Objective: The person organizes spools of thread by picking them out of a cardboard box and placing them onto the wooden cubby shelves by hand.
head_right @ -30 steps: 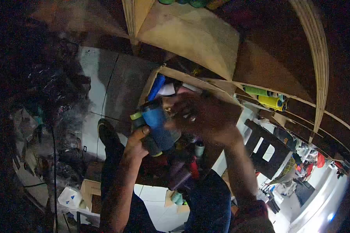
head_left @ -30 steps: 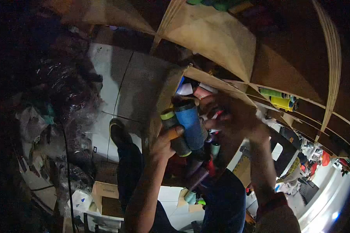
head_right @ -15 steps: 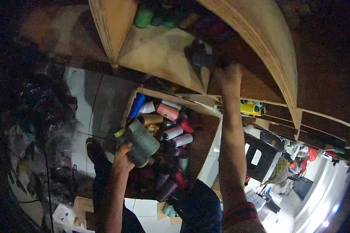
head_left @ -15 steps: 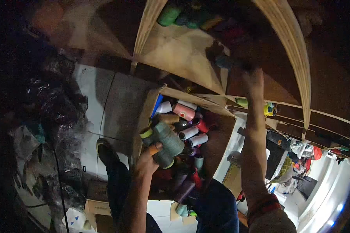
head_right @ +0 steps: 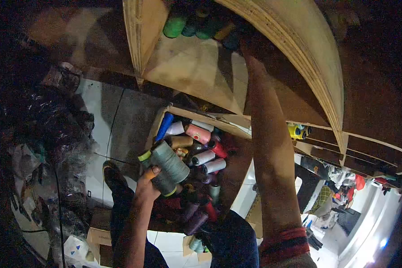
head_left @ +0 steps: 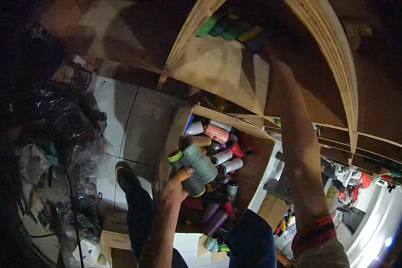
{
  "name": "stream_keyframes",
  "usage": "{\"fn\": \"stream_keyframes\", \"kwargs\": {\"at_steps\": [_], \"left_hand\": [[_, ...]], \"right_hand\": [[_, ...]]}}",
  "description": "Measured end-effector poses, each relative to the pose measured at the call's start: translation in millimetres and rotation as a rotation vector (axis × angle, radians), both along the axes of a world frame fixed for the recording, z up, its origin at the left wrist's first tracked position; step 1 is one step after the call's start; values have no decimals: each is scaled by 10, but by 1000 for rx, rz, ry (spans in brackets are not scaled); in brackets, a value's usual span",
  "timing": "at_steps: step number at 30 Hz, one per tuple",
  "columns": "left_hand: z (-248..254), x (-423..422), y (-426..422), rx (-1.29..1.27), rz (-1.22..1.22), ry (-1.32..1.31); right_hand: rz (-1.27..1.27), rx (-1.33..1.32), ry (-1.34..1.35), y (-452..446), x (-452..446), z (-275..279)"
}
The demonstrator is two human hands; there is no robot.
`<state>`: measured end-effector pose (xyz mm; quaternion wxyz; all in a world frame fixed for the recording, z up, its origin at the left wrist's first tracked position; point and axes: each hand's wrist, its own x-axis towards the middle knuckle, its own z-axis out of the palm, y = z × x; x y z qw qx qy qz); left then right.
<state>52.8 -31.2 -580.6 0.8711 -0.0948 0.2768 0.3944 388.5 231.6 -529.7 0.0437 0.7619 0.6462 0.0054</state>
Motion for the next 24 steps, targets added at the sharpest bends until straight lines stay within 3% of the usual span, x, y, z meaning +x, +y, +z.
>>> {"fn": "stream_keyframes", "kwargs": {"at_steps": [9, 15, 19, 22, 24], "left_hand": [[-67, 41, -9, 16, 18, -56], [13, 72, -38, 5, -15, 191], [-143, 97, -74, -1, -55, 34], [-210, 116, -137, 26, -26, 47], [-124, 117, -46, -24, 20, -92]], "right_hand": [[-37, 4, 29, 76, 46, -214], [-75, 20, 67, 99, 37, -403], [-125, 72, 113, 64, 61, -619], [-147, 162, 483, -115, -23, -712], [-196, -116, 1026, -735, -647, -78]]}}
